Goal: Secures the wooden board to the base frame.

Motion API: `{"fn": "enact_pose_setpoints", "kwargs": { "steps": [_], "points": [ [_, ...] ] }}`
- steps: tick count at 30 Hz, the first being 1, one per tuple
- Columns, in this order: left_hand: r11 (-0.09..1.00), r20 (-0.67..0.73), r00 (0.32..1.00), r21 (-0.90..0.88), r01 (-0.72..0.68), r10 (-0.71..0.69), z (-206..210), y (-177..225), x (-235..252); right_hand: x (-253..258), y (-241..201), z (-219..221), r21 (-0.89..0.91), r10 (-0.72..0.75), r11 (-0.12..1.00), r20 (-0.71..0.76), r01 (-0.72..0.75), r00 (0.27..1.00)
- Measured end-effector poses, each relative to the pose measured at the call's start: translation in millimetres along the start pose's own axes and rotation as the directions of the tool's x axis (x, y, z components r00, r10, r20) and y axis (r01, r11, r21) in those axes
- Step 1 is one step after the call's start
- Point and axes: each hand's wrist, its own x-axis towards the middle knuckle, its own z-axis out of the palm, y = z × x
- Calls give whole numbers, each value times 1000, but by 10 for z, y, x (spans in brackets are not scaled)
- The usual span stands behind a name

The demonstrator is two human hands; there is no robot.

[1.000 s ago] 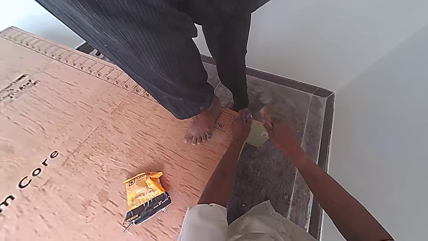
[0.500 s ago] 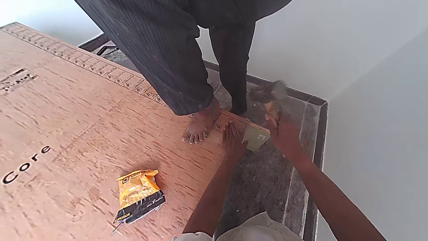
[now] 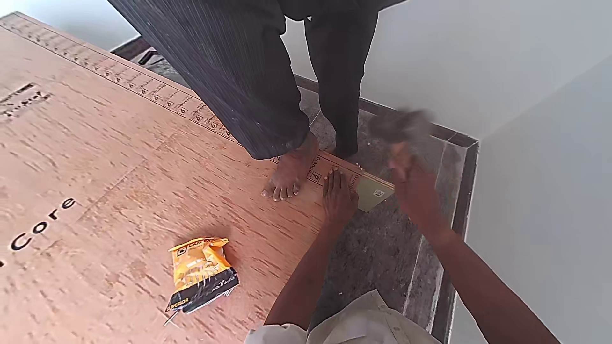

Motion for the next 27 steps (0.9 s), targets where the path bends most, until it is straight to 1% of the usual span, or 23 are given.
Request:
{"fn": "enact_pose_setpoints", "kwargs": {
  "steps": [1, 2, 3, 4, 5, 6, 7, 8, 9, 11, 12, 13, 14, 15, 16, 17, 18, 19, 21, 23, 25, 26, 27],
  "points": [
    [1000, 5, 1000, 10, -8, 8, 7, 6, -10, 19, 92, 113, -141, 141, 984, 234, -110, 962],
    [1000, 17, 1000, 18, -14, 14, 19, 25, -24, 74, 184, 226, -260, 275, 949, 414, -178, 868],
    [999, 34, 999, 27, -23, 22, 26, 29, -62, 90, 237, 295, -294, 339, 932, 493, -213, 801],
    [999, -3, 999, 27, -36, 37, -2, 28, 17, 199, 211, 270, -273, 335, 937, 514, -220, 790],
    [999, -29, 999, 36, -41, 42, -12, 15, 64, 250, 164, 214, -245, 303, 948, 507, -201, 807],
    [998, -21, 999, 46, -48, 49, 41, -3, -48, 126, 117, 128, -206, 276, 958, 483, -199, 831],
    [997, -39, 998, 52, -56, 58, 50, -5, -25, 106, 45, 12, -134, 206, 977, 412, -165, 888],
    [997, -42, 997, 57, -60, 62, 55, 1, -9, 71, -11, -97, -36, 100, 995, 285, -93, 953],
    [997, -33, 998, 56, -60, 62, 63, 5, -22, 30, -62, -175, 44, -3, 999, 124, -3, 992],
    [997, -21, 998, 47, -57, 58, 56, 13, -26, 43, -146, -211, 131, -117, 982, -151, 137, 982],
    [998, -8, 999, 43, -51, 52, 35, 13, -16, 51, -140, -155, 157, -118, 976, -211, 153, 970],
    [998, 10, 999, 36, -46, 45, 21, 14, -30, 19, -75, -69, 136, -95, 983, -189, 122, 977],
    [999, 13, 999, 28, -44, 44, 3, 19, -20, -4, 28, 29, 57, -54, 997, -81, 59, 995],
    [999, 17, 999, 27, -45, 44, -10, 19, -18, -14, 133, 130, -64, 46, 997, 118, -39, 992],
    [998, 24, 999, 32, -48, 48, -13, 20, -18, 29, 229, 239, -210, 201, 968, 342, -134, 918],
    [998, 32, 998, 29, -54, 53, 8, 33, -45, 61, 333, 337, -283, 306, 940, 463, -188, 832],
    [997, 31, 997, 32, -67, 66, 20, 29, -72, 64, 385, 355, -283, 347, 931, 499, -229, 794],
    [997, -15, 997, 32, -70, 71, -23, 26, 53, 219, 358, 288, -238, 316, 945, 485, -225, 815],
    [998, 32, 998, 26, -59, 58, 11, 14, -78, 98, 237, 28, -118, 248, 969, 413, -219, 876],
    [998, 16, 998, 34, -56, 56, 15, 23, 1, 125, 83, -237, 57, 37, 997, 143, -45, 989],
    [997, -9, 998, 37, -65, 65, 57, 14, -18, 126, -110, -364, 204, -88, 972, -154, 118, 984],
    [997, -29, 997, 40, -70, 71, 70, 1, -18, 134, -173, -339, 254, -116, 950, -253, 181, 961],
    [997, -37, 997, 41, -72, 74, 75, -8, -22, 111, -162, -251, 265, -130, 941, -288, 210, 949]
  ]
}}
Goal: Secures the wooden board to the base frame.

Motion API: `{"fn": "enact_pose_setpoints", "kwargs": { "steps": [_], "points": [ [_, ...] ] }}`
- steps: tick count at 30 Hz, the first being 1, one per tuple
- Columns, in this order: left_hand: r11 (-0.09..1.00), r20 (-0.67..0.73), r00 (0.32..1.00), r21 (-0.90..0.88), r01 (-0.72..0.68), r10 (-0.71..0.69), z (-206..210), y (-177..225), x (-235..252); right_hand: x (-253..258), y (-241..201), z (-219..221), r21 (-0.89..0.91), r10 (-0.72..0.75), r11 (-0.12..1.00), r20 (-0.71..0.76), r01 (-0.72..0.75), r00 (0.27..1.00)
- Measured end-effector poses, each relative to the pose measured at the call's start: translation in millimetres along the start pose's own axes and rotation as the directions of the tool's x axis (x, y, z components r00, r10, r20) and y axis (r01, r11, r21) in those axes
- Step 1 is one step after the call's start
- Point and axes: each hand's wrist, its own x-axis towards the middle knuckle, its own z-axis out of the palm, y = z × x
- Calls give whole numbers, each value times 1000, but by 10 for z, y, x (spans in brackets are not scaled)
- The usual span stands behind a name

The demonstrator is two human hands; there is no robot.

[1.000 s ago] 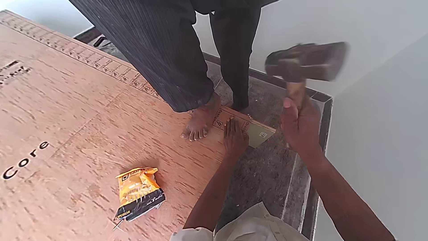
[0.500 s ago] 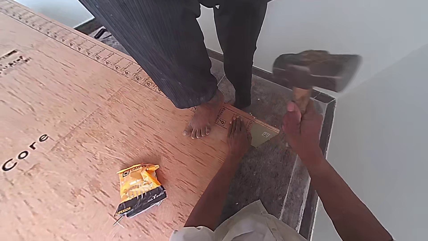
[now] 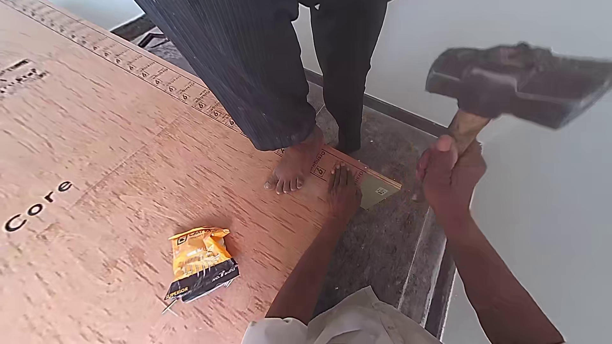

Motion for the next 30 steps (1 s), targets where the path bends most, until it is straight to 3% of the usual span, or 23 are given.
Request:
{"fn": "enact_pose_setpoints", "kwargs": {
  "steps": [2, 3, 4, 5, 6, 8, 10, 12, 15, 16, 17, 19, 20, 22, 23, 26, 28, 30],
  "points": [
    [1000, -10, 1000, -7, -4, 4, -12, -8, 15, -210, 263, 166, -168, 89, 984, 148, -64, 985],
    [1000, -10, 1000, -10, -6, 6, -20, -6, 12, -292, 405, 243, -331, 271, 930, 323, -160, 907],
    [1000, -8, 1000, -17, -5, 5, -24, 6, 17, -293, 550, 337, -496, 466, 841, 461, -216, 755],
    [1000, -10, 1000, -23, -13, 13, 12, 27, -51, -326, 646, 386, -576, 590, 776, 517, -258, 620],
    [999, -26, 999, -20, -26, 26, 13, 12, -58, -292, 643, 391, -601, 644, 745, 532, -291, 550],
    [1000, -49, 999, -10, -14, 13, -20, -9, 27, -149, 508, 284, -541, 578, 794, 532, -277, 618],
    [1000, -5, 1000, -20, 8, -9, -12, 9, 18, -150, 285, 67, -384, 398, 894, 443, -231, 803],
    [1000, -7, 1000, -22, 15, -15, 5, 21, 10, -117, 114, -39, -237, 172, 965, 260, -110, 950],
    [999, -24, 1000, -35, 17, -18, -11, 9, 20, -160, 151, 132, -105, 42, 994, 87, -33, 995],
    [999, -20, 1000, -37, 18, -19, -12, -1, 15, -249, 265, 223, -156, 79, 986, 133, -58, 988],
    [999, -23, 1000, -40, 14, -15, -14, -13, 22, -320, 376, 294, -276, 204, 952, 256, -131, 945],
    [999, -41, 999, -49, -6, 4, 23, -5, 8, -323, 553, 394, -552, 560, 791, 478, -264, 677],
    [999, -41, 999, -43, -20, 18, 26, -19, -20, -342, 573, 389, -591, 621, 755, 504, -284, 600],
    [999, -77, 997, -40, -25, 22, -15, -37, 87, -323, 538, 277, -562, 619, 768, 531, -306, 579],
    [999, -43, 999, -40, -33, 31, 38, -40, -47, -620, 552, 170, -516, 626, 772, 523, -370, 579],
    [994, -53, 995, -67, -92, 88, -3, -6, 49, -1257, 720, -22, -280, 599, 799, 460, -532, 656],
    [979, -98, 981, -97, -177, 168, -21, -34, -4, -1786, 739, -140, -147, 639, 747, 428, -648, 639],
    [956, -226, 944, -111, -270, 240, -5, -99, -74, -2257, 747, -288, -109, 695, 672, 434, -732, 573]
  ]
}}
